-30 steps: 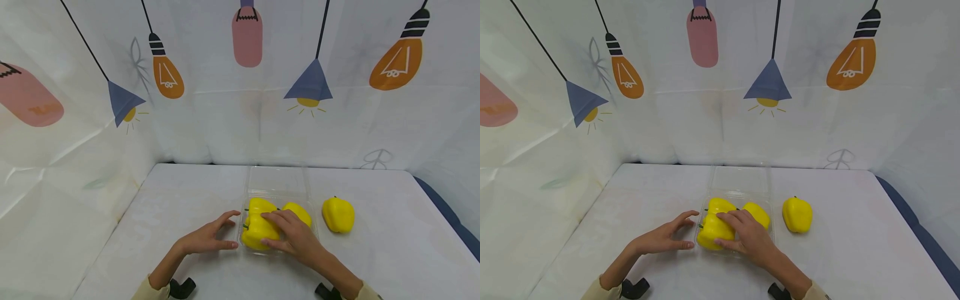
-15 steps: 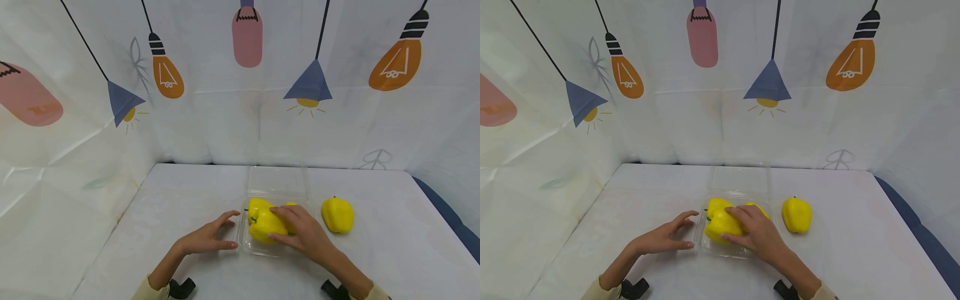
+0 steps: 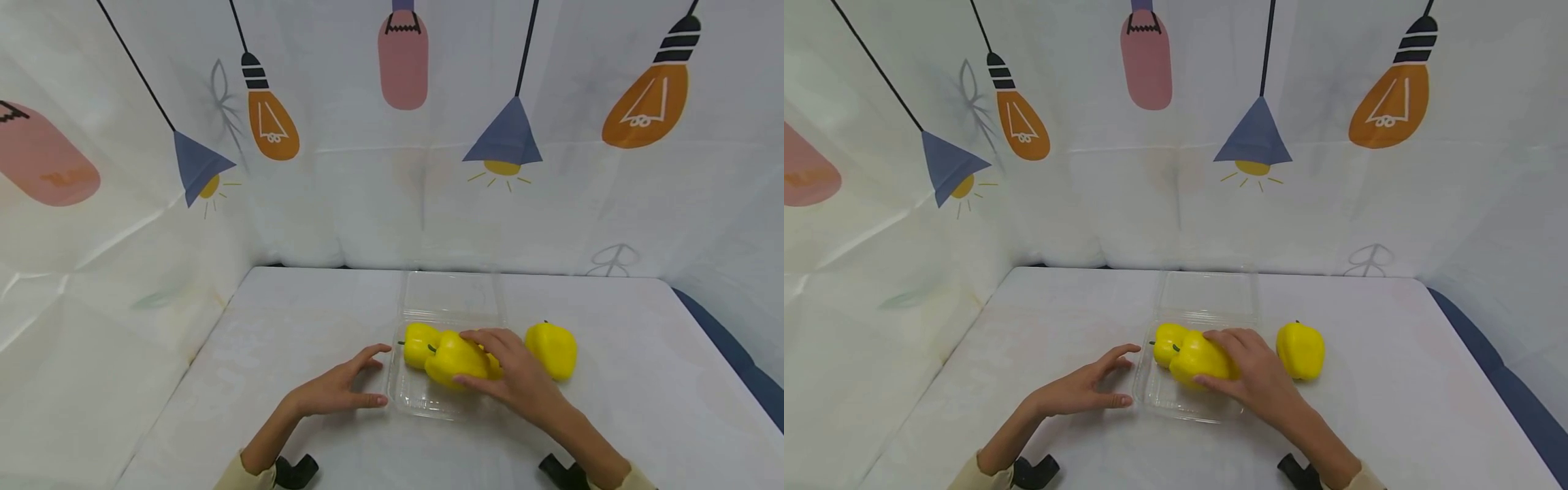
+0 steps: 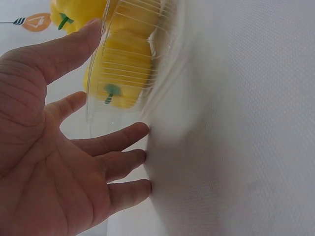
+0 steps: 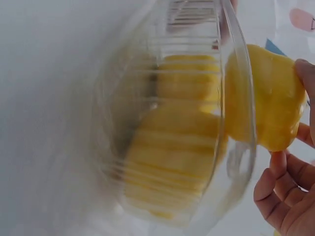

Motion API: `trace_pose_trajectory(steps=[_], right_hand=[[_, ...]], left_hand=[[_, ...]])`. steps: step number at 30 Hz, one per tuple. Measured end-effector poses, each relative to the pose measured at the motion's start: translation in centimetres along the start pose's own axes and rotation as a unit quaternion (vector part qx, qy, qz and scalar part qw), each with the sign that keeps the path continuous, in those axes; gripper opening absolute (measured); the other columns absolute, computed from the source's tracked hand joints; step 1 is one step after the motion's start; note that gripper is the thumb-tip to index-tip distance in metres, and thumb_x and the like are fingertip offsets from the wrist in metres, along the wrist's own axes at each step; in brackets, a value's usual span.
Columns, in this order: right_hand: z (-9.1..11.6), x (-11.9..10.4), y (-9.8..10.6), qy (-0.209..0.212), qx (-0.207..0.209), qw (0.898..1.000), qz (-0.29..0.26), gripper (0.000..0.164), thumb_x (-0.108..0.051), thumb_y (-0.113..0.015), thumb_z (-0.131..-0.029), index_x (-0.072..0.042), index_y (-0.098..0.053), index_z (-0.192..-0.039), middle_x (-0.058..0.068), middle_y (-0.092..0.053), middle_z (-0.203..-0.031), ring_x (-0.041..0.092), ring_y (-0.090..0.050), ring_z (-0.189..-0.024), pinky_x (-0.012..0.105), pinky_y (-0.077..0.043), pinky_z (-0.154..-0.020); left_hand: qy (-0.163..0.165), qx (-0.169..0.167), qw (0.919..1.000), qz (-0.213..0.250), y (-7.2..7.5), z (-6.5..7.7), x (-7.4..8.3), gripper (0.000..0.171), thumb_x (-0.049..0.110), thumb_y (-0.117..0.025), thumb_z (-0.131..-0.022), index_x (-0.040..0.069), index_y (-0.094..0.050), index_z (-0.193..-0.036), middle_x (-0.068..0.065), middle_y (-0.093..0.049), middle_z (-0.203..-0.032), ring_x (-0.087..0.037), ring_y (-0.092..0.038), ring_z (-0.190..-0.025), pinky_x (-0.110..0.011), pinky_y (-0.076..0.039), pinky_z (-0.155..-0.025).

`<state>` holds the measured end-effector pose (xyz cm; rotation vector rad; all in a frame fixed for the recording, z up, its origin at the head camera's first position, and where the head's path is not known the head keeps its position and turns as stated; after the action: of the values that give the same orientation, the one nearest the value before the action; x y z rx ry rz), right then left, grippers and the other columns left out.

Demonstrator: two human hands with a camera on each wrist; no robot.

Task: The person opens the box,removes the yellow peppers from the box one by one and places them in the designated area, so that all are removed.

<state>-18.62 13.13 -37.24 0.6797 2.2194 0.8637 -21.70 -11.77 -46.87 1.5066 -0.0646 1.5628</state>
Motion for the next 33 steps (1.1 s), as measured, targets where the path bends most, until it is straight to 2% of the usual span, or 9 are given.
trace_pose_trajectory(steps=[6,10,18,33], right_hand=[[0.2,0.9,1.5,-0.024,0.015,1.0,0.002,0.066,-0.042,-0.088,-0.072,-0.018,-0.062,-0.127,-0.007,-0.062,-0.121,0.014,-0.056,-0.098,0.027,-0.051,-0.068],[0.3,1.2,2.5,-0.028,0.027,0.999,0.002,0.067,-0.035,-0.091,-0.069,-0.017,-0.062,-0.127,-0.006,-0.062,-0.119,0.012,-0.054,-0.092,0.026,-0.049,-0.064],[0.7,1.9,4.0,-0.022,0.04,0.999,0.013,0.072,-0.029,-0.093,-0.065,-0.016,-0.062,-0.127,-0.004,-0.062,-0.117,0.01,-0.051,-0.09,0.018,-0.045,-0.064],[1.4,4.5,7.2,-0.081,0.058,0.993,0.063,0.071,-0.022,-0.095,-0.062,-0.014,-0.063,-0.125,0.0,-0.062,-0.112,0.012,-0.05,-0.089,0.018,-0.043,-0.067]], left_hand=[[-0.001,-0.001,1.0,0.0,0.0,0.1,0.0,0.079,0.046,-0.073,-0.088,0.039,-0.026,-0.151,-0.002,-0.051,-0.14,-0.026,-0.037,-0.137,-0.06,-0.027,-0.108],[-0.002,-0.001,1.0,0.0,0.0,0.1,0.0,0.078,0.044,-0.073,-0.088,0.04,-0.026,-0.15,-0.002,-0.051,-0.14,-0.025,-0.037,-0.137,-0.06,-0.028,-0.108],[0.0,0.001,1.0,0.005,-0.1,0.1,0.0,0.078,0.043,-0.073,-0.088,0.042,-0.026,-0.15,-0.003,-0.051,-0.14,-0.027,-0.037,-0.137,-0.061,-0.027,-0.108],[0.0,-0.002,1.0,-0.002,0.0,0.0,0.1,0.078,0.046,-0.073,-0.088,0.043,-0.025,-0.149,-0.003,-0.051,-0.14,-0.026,-0.037,-0.136,-0.06,-0.028,-0.108]])
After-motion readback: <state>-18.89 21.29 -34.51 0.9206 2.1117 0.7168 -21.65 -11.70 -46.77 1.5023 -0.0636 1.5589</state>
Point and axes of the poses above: each hand's wrist, its own z-axis away from the middle knuckle, its own y-axis out of the back of the hand, x = y × z, the point moved 9 cm from there along -z, towards the middle knuckle
